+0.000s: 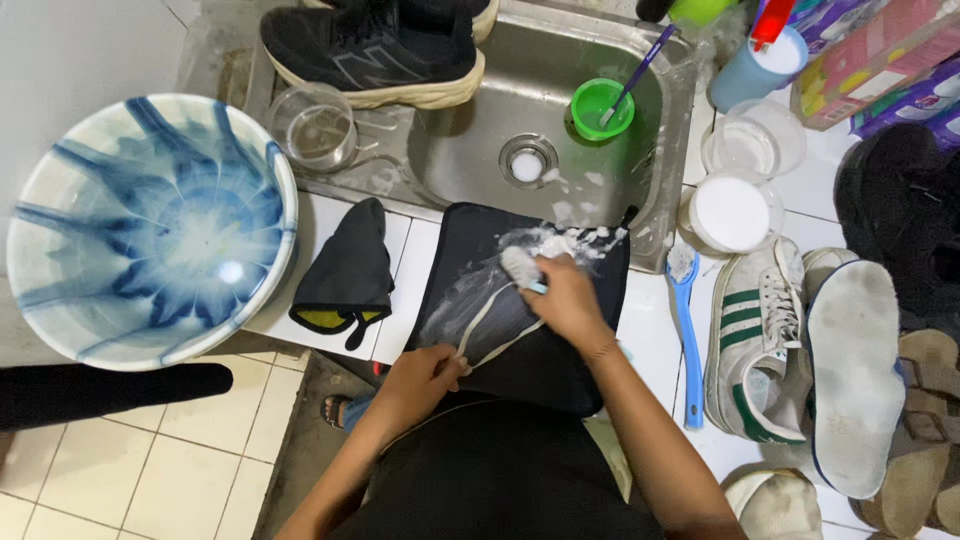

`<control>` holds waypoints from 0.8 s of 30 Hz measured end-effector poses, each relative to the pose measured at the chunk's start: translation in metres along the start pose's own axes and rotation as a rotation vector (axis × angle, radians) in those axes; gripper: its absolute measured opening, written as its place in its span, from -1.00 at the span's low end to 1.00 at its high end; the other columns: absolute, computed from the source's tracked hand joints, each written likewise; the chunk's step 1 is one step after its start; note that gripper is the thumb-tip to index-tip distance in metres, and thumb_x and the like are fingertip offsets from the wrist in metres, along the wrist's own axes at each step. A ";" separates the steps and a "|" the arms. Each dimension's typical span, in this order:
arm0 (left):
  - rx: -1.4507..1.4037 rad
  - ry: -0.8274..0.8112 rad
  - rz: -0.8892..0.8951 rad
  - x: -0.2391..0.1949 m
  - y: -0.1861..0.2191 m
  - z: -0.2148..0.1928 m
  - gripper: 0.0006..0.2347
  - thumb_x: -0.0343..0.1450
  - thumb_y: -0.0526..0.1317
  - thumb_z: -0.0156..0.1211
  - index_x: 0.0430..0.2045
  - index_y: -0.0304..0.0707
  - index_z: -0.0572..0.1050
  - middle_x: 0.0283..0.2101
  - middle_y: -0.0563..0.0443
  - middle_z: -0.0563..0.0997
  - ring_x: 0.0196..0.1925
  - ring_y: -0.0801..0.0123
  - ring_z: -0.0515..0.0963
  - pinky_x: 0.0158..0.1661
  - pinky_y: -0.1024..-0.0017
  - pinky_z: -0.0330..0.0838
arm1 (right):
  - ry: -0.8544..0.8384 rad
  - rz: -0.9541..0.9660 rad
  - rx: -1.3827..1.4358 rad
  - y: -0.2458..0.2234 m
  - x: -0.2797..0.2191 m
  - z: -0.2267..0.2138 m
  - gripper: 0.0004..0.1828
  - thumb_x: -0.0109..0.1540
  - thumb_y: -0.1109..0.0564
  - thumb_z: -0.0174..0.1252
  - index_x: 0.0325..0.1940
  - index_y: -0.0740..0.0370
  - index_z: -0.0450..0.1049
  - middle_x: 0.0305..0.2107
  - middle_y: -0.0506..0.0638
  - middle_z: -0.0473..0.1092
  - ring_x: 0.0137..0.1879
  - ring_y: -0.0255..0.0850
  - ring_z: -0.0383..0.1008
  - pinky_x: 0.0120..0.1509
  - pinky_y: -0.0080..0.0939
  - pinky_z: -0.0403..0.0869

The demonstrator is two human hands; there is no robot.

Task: The person scrubs a black bag with a toothbrush and cleaning solution on a countertop next to a sink. They focus on cleaning the white drawstrings and the surface of the bag, creating foam as they scrub.

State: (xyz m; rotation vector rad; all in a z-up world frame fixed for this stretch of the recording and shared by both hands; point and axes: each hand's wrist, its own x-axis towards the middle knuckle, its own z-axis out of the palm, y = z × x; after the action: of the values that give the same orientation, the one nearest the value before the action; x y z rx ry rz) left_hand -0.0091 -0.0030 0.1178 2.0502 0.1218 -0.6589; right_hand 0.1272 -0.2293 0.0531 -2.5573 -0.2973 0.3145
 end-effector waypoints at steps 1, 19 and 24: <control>0.002 0.007 0.006 -0.006 0.013 -0.006 -0.75 0.48 -0.15 0.00 -0.37 -0.33 0.60 -0.49 -0.18 0.69 -0.39 0.02 0.65 -0.34 0.26 0.47 | 0.007 -0.006 -0.001 -0.004 0.004 -0.003 -0.52 0.02 0.04 0.41 -0.02 0.22 0.56 -0.21 0.24 0.47 -0.07 0.25 0.54 0.00 0.16 0.50; -0.118 -0.037 0.792 0.018 0.207 -0.102 -0.81 0.46 -0.16 0.10 -0.41 -0.25 0.60 -0.54 0.03 0.60 -0.44 0.34 0.58 -0.28 0.35 0.51 | -0.328 -0.399 1.304 -0.044 0.001 -0.151 -0.72 0.04 0.42 0.29 -0.16 0.48 0.52 -0.73 0.03 0.36 -0.77 -0.45 0.21 -0.75 -0.49 0.21; 0.433 0.069 0.791 0.018 0.236 -0.129 -0.83 0.46 -0.21 0.05 -0.34 -0.21 0.61 -0.32 -0.16 0.64 -0.19 -0.06 0.66 -0.11 0.07 0.48 | -0.264 -0.498 1.397 -0.049 0.002 -0.169 -0.72 0.10 0.36 0.22 -0.11 0.38 0.45 -0.53 0.14 0.44 -0.76 -0.44 0.14 -0.75 -0.45 0.18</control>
State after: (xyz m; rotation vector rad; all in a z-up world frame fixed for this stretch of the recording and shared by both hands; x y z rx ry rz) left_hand 0.1379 -0.0294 0.3421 2.2791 -0.8177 -0.1135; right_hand 0.1694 -0.2706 0.2192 -1.0288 -0.5414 0.4434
